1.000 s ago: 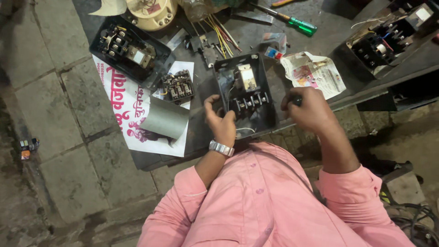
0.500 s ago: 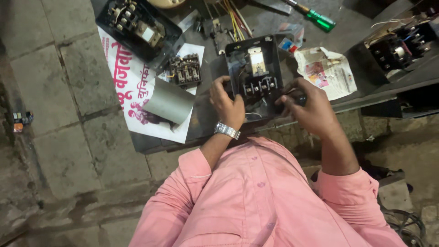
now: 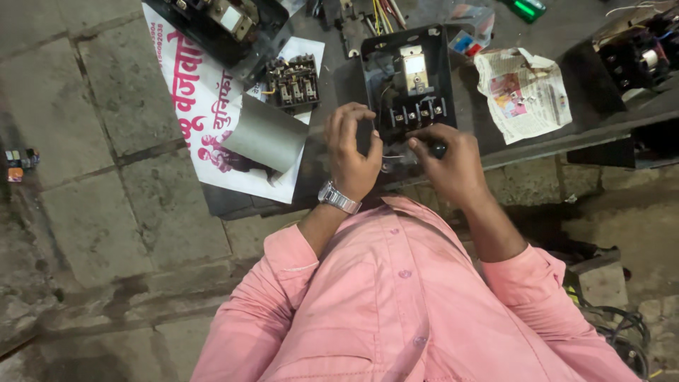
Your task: The person works on a black electrical component, likely a contactor, using a screwdriver to tighten screws on terminals. They handle small metal parts and wires, adjusting connections within the device's housing on a cluttered workbench.
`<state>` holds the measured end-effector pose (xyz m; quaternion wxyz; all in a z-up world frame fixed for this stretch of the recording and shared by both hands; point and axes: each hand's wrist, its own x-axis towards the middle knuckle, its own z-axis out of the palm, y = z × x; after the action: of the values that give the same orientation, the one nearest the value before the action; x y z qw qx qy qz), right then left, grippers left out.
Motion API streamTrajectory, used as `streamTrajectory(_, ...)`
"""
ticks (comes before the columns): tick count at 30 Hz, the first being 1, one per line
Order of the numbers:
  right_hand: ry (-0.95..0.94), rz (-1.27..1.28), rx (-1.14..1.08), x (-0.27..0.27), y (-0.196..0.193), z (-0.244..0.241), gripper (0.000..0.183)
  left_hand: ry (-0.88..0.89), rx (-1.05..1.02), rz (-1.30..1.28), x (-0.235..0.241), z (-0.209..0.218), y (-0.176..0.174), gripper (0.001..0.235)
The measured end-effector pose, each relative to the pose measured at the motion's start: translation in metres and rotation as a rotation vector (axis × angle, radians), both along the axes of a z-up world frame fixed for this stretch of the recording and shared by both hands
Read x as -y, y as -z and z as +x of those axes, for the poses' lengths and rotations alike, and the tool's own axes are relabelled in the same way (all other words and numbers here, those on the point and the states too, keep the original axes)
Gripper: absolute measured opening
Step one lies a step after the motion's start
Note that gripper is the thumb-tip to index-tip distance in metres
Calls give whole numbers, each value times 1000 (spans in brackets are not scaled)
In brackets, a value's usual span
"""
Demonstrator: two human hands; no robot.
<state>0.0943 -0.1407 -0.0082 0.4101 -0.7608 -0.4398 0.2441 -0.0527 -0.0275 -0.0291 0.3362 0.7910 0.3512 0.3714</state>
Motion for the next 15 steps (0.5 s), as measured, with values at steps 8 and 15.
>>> streamTrajectory(8,132,-52,-80,-12,-6,-21,14,82,-17,-19,-9,-12,4,30)
streamTrajectory(15,229,-102,-131,-13,4,-22,13,177,-2,-131,-20,-18,8,30)
